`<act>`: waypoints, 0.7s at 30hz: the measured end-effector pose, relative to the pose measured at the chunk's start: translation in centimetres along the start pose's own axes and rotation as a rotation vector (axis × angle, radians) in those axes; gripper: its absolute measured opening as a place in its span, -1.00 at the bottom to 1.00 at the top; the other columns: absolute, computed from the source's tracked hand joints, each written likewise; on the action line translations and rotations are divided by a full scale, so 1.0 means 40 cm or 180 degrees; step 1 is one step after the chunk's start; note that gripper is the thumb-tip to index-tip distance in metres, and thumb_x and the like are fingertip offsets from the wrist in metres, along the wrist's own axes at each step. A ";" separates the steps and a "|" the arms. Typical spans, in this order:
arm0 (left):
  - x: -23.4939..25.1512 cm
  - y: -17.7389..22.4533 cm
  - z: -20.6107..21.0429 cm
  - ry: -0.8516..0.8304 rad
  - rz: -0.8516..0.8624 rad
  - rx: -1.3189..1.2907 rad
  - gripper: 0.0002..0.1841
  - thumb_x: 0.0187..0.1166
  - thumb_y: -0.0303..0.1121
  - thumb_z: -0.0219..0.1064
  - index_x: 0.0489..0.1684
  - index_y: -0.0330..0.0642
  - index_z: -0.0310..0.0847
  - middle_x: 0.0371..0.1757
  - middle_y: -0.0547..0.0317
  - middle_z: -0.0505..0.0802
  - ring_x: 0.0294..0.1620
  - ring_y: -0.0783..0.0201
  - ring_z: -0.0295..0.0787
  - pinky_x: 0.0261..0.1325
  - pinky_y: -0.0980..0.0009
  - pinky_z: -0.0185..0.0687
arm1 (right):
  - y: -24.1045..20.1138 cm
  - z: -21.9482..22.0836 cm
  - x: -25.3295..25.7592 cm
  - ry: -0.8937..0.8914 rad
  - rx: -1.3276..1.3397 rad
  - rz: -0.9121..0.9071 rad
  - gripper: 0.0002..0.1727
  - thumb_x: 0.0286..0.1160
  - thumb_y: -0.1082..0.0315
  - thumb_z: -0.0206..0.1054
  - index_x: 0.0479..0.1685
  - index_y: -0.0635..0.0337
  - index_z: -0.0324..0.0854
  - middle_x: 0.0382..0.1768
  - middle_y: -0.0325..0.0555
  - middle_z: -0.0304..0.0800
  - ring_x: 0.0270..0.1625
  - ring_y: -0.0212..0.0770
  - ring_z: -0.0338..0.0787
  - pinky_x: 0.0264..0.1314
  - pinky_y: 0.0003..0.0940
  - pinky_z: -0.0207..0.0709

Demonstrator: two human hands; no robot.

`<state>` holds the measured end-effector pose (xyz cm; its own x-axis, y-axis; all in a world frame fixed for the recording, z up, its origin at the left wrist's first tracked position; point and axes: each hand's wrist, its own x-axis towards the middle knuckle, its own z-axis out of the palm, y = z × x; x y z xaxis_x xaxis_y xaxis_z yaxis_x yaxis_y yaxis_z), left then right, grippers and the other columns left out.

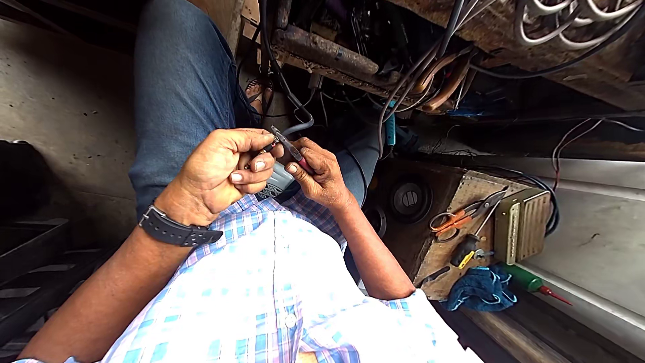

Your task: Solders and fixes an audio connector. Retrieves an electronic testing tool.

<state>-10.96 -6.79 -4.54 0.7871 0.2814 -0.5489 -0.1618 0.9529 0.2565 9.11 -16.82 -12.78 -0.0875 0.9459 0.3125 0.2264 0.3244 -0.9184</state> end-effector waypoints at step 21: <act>-0.232 0.057 -0.065 0.1407 0.2743 0.4507 -0.79 0.77 -0.29 0.23 0.15 -0.14 0.70 -0.19 0.36 0.79 -0.40 0.55 0.65 -0.35 0.63 0.60 | -0.251 -0.047 0.030 0.0155 -0.1231 0.0902 -0.69 0.53 0.25 0.42 -0.59 0.17 0.66 -0.31 -0.14 0.71 -0.35 -0.35 0.64 -0.39 -0.45 0.55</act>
<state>-20.19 -6.92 -0.94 0.5108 0.8596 0.0159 0.3858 -0.2457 0.8893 8.57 -18.94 -2.75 0.0733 0.9939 0.0825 0.5797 0.0248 -0.8144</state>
